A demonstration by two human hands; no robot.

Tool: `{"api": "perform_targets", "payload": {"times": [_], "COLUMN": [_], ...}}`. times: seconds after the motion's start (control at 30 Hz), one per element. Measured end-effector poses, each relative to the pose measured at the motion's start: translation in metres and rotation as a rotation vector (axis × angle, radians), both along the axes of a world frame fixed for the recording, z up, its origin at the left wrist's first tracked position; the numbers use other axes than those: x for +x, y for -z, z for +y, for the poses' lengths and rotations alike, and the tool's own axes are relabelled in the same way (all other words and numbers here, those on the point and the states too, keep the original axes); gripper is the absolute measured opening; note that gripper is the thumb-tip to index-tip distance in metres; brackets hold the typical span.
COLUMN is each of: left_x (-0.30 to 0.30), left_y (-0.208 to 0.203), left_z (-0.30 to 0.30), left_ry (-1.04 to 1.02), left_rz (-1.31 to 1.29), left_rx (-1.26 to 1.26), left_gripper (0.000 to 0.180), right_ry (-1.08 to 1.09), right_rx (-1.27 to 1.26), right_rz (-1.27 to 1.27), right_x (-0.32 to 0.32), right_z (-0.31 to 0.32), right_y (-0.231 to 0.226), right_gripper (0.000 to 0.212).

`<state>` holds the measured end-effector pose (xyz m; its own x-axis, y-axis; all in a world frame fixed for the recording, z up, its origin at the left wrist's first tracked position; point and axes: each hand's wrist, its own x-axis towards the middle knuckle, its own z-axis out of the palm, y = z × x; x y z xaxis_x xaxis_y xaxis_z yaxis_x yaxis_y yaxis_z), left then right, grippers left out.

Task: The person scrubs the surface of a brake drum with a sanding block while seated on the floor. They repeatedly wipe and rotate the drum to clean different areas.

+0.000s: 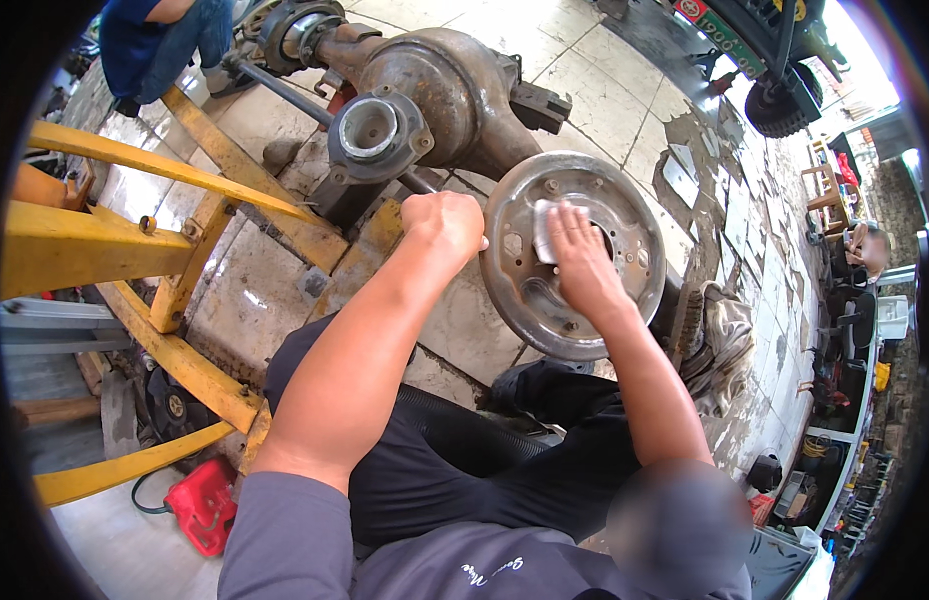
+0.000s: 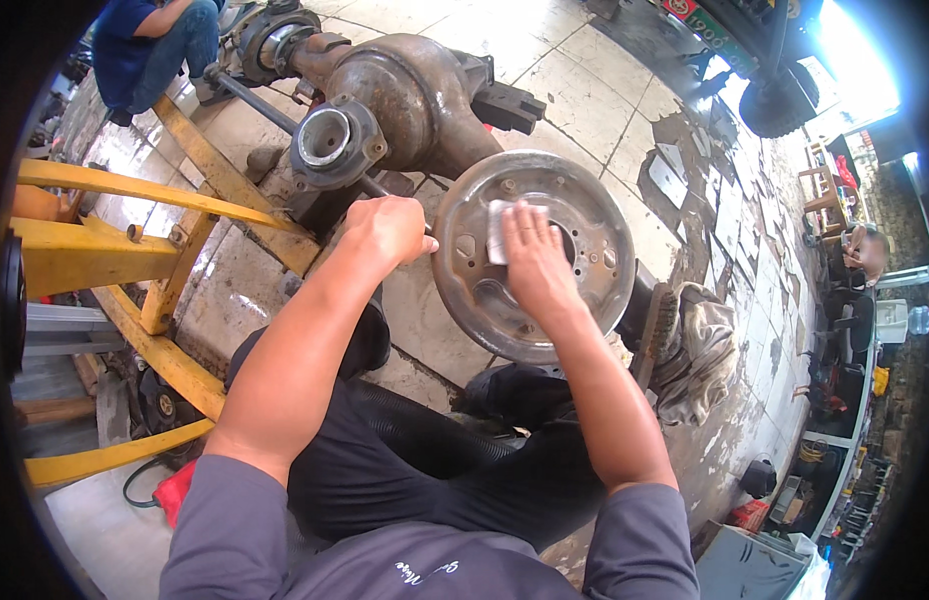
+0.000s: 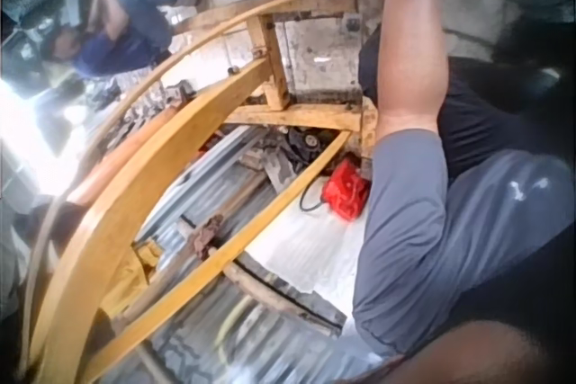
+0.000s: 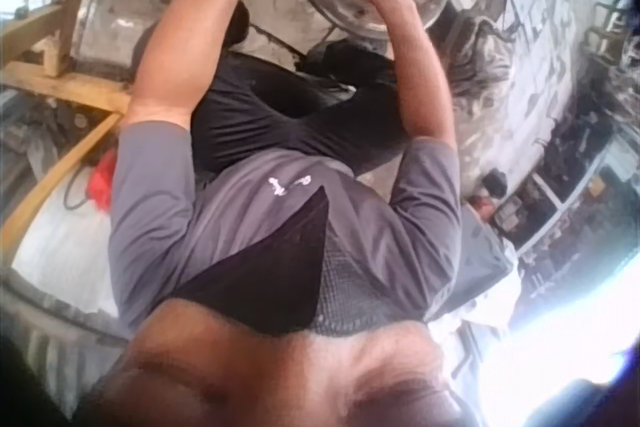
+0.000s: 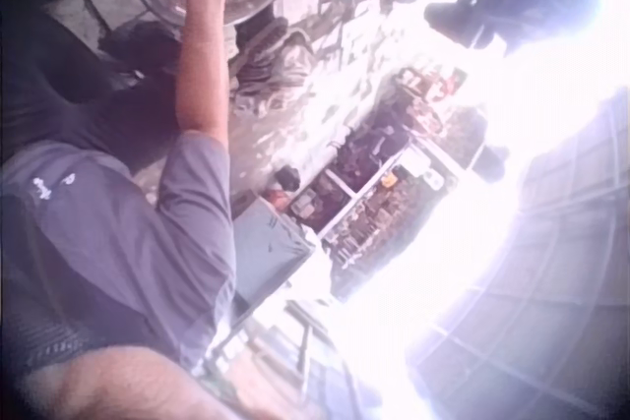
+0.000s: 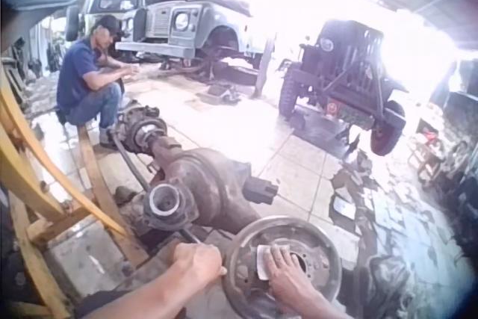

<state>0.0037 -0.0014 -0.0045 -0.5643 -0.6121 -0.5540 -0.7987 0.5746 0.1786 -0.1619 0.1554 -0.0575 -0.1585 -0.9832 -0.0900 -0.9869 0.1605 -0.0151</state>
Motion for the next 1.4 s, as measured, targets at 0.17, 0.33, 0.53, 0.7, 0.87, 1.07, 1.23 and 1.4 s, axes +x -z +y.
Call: {"api": "perform_targets", "payload": {"times": [0.17, 0.33, 0.53, 0.7, 0.87, 1.07, 1.23, 1.4], "left_x": [-0.001, 0.000, -0.001, -0.001, 0.003, -0.001, 0.001, 0.000], "left_y": [0.003, 0.001, 0.002, 0.001, 0.004, 0.003, 0.001, -0.001], "left_z": [-0.004, -0.002, -0.001, -0.002, 0.002, -0.003, -0.002, -0.002], "left_ry": [-0.008, -0.007, 0.007, 0.011, -0.003, 0.018, 0.005, 0.000], "left_rz": [-0.023, -0.023, -0.007, -0.015, 0.012, 0.015, -0.003, -0.021], "left_rx": [0.010, 0.008, 0.008, 0.021, -0.019, 0.047, 0.018, 0.034], "left_gripper": [0.041, 0.041, 0.040, 0.039, 0.039, 0.041, 0.039, 0.038], "right_ry": [0.025, 0.011, 0.043, 0.019, -0.008, 0.064, 0.052, -0.090], "right_rx": [0.084, 0.091, -0.101, -0.187, -0.167, -0.226, -0.227, -0.184], "right_rz": [-0.025, -0.090, -0.167, -0.070, -0.115, -0.079, -0.092, -0.112], "right_x": [0.008, 0.004, 0.008, 0.010, 0.017, 0.011, -0.001, 0.012], "right_z": [0.002, -0.003, -0.003, -0.004, 0.002, -0.008, -0.007, -0.001], "right_y": [-0.013, -0.016, 0.006, 0.020, 0.024, 0.028, 0.020, 0.021], "right_gripper": [0.078, 0.080, 0.071, 0.068, 0.061, 0.055, 0.054, 0.054]}}
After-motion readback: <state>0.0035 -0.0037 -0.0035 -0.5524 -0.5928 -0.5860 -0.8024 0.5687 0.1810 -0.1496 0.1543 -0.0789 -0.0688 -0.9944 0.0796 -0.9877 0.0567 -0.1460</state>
